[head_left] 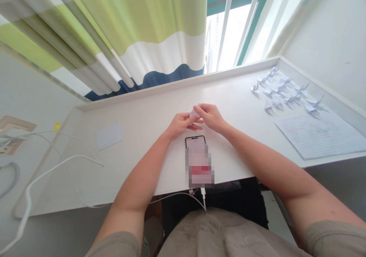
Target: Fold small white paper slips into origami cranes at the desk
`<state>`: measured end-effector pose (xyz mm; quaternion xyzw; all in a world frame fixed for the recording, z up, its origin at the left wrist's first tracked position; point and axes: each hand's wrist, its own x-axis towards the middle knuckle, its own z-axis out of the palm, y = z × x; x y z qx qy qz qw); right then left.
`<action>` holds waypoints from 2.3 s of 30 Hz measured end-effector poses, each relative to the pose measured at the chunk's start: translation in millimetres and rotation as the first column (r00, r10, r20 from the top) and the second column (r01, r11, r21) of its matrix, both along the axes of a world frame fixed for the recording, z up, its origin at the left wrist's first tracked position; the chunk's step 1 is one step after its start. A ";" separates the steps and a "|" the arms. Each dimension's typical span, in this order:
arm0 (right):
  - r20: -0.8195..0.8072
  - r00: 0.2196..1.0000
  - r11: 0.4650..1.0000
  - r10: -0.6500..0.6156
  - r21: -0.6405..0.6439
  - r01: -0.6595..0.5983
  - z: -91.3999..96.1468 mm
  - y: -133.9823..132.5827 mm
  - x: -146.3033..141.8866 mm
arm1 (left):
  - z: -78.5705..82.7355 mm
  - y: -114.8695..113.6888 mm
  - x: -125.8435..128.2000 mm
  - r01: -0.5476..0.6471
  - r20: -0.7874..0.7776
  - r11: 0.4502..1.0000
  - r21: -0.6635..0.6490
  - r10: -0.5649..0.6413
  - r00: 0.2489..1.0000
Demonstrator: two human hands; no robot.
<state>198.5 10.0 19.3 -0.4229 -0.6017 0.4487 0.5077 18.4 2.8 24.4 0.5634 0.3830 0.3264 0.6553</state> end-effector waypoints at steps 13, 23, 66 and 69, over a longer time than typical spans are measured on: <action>-0.046 0.994 0.992 0.097 -0.074 -0.100 0.9 2.1 4.7 | -0.1 1.4 -3.7 -0.020 -0.055 0.999 0.032 0.022 0.998; 0.057 0.998 1.000 0.026 -0.013 -0.025 1.4 -0.6 4.3 | 2.6 2.4 -6.1 0.022 -0.054 0.999 0.032 -0.020 0.998; -0.096 0.990 0.983 0.102 -0.144 -0.115 -0.3 2.8 5.9 | -0.5 4.1 -8.7 -0.100 -0.140 0.988 0.122 0.116 0.983; 0.007 0.996 0.994 0.084 -0.073 -0.083 0.6 2.0 6.5 | -1.8 4.1 -8.3 -0.105 -0.164 0.984 0.147 0.129 0.978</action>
